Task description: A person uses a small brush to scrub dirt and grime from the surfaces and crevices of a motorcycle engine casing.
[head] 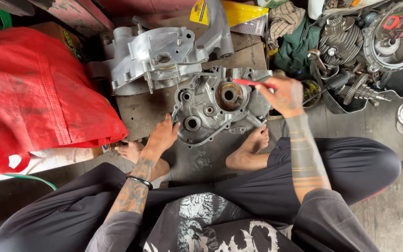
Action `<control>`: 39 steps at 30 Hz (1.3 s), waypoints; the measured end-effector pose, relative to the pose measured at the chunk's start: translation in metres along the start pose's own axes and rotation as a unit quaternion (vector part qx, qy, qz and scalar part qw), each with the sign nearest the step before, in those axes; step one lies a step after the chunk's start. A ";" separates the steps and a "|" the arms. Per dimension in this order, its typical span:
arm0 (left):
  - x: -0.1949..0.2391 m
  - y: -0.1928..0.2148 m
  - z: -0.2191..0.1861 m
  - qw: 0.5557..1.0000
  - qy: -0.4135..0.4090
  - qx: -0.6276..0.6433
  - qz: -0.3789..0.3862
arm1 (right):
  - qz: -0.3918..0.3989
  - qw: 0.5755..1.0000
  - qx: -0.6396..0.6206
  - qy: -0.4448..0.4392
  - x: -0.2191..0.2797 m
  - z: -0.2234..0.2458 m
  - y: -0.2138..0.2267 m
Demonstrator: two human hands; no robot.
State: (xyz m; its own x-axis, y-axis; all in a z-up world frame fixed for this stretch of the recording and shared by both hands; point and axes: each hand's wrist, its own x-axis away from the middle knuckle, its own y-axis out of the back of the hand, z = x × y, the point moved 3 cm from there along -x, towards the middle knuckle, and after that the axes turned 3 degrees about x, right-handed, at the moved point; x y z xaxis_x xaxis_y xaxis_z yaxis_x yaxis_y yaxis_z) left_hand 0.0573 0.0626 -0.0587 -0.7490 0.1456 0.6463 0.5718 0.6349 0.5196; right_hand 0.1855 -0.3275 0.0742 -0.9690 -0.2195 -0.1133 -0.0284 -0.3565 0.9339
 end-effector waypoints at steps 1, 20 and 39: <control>-0.002 -0.001 -0.001 1.000 0.000 0.001 -0.001 | 0.000 1.000 0.000 0.001 -0.001 -0.011 -0.001; 0.006 0.007 -0.012 1.000 0.010 -0.009 -0.005 | -0.041 0.999 0.032 -0.005 -0.001 -0.012 -0.006; 0.007 0.006 -0.012 1.000 0.010 0.004 -0.009 | -0.016 1.000 -0.010 0.008 -0.003 0.002 -0.001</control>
State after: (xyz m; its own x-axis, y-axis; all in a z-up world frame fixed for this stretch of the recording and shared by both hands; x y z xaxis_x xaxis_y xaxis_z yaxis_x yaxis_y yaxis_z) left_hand 0.0591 0.0588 -0.0442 -0.7528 0.1191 0.6474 0.5554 0.6427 0.5277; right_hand 0.1875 -0.3248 0.0740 -0.9636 -0.2223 -0.1486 -0.0545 -0.3807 0.9231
